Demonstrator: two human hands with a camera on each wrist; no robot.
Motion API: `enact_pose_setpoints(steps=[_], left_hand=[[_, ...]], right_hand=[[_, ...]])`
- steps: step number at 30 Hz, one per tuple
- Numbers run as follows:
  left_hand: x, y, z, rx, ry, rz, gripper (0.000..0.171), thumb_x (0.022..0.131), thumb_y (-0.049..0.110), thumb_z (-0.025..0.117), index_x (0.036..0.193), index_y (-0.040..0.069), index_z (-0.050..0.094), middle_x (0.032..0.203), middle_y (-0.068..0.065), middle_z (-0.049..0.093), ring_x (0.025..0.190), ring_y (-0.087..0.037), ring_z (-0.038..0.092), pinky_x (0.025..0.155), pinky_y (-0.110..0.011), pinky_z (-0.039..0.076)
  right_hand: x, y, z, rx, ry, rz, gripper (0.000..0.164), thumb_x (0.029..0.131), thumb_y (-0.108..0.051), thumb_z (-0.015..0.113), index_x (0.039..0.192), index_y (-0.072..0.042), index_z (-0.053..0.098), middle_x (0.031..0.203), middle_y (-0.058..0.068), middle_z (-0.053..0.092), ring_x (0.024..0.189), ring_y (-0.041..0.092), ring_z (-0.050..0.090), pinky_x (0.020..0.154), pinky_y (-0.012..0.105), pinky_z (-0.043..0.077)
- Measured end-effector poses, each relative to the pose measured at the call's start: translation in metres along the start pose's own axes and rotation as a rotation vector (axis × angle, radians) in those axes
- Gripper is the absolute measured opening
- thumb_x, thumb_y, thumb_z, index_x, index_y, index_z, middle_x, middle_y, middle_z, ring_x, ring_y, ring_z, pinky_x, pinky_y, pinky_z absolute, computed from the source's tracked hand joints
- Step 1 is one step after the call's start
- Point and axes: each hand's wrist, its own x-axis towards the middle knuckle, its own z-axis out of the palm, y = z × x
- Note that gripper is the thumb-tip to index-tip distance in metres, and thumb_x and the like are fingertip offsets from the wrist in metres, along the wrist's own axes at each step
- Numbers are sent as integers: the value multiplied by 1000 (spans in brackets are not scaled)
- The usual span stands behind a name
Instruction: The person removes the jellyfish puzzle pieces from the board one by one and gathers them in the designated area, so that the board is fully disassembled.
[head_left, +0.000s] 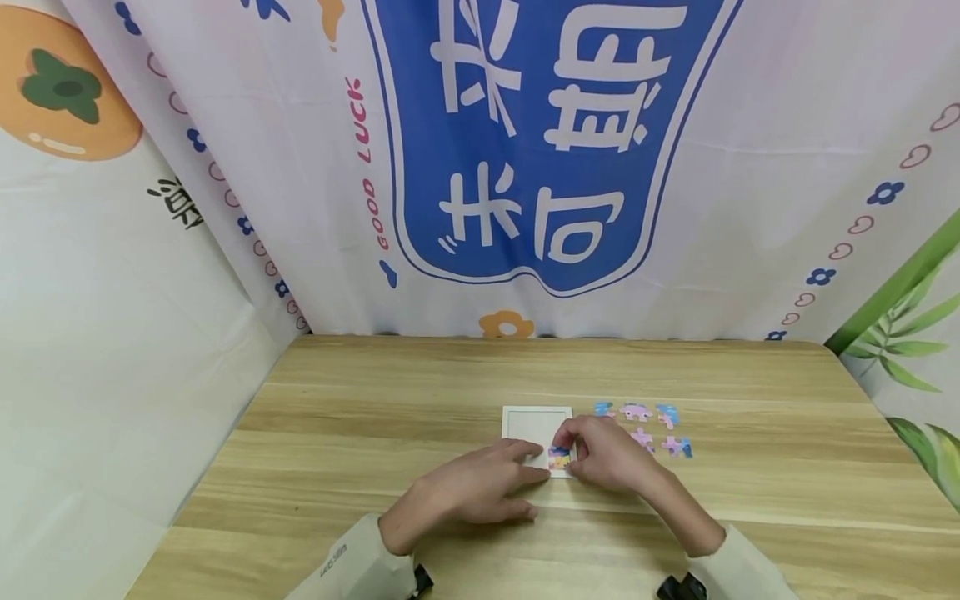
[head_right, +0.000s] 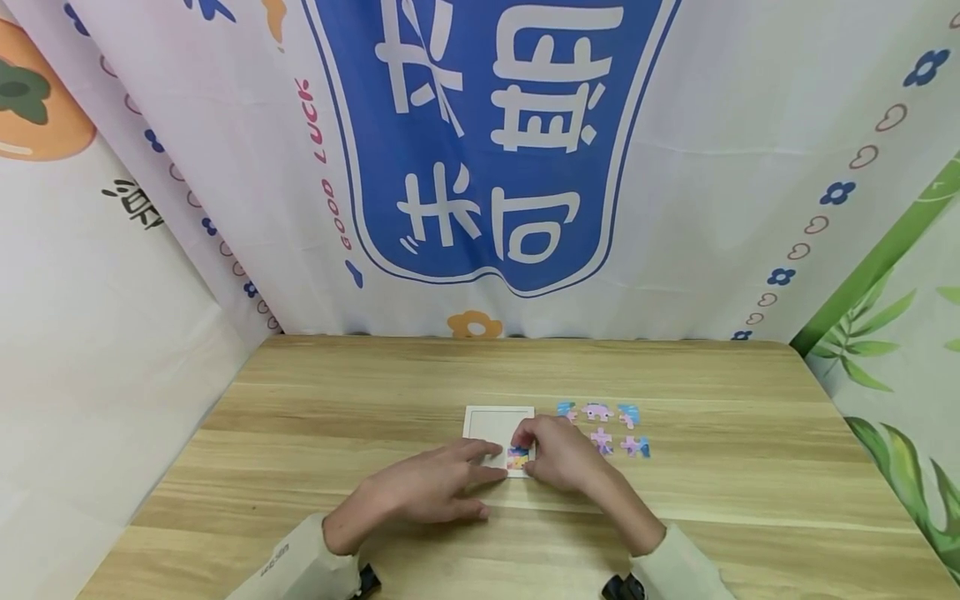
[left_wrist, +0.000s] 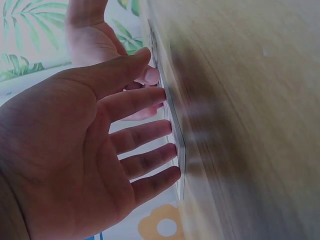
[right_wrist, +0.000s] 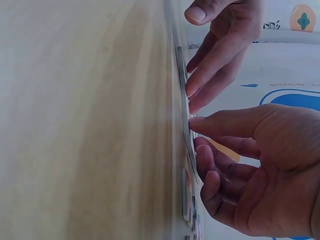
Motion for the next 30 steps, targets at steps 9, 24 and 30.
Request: enact_pose_setpoints(steps=[9, 24, 30], left_hand=[[0, -2, 2, -13, 10, -1, 55, 105, 46, 68, 156, 26, 59, 169, -4, 45, 157, -24, 43, 127, -42, 43], [0, -3, 4, -11, 29, 21, 54, 105, 44, 69, 155, 24, 60, 168, -5, 47, 156, -23, 45, 126, -41, 44], [0, -3, 3, -7, 26, 20, 54, 105, 44, 68, 155, 24, 60, 168, -5, 46, 156, -23, 45, 126, -41, 44]], right_hand=[[1, -2, 2, 9, 23, 39, 33, 82, 6, 83, 111, -7, 75, 92, -1, 67, 77, 12, 58, 68, 22, 51], [-5, -1, 2, 12, 32, -19, 20, 97, 0, 72, 111, -13, 74, 92, -2, 71, 75, 8, 59, 67, 22, 51], [-4, 2, 1, 25, 32, -36, 17, 101, -1, 68, 111, -13, 74, 89, -2, 70, 70, 7, 57, 63, 22, 49]])
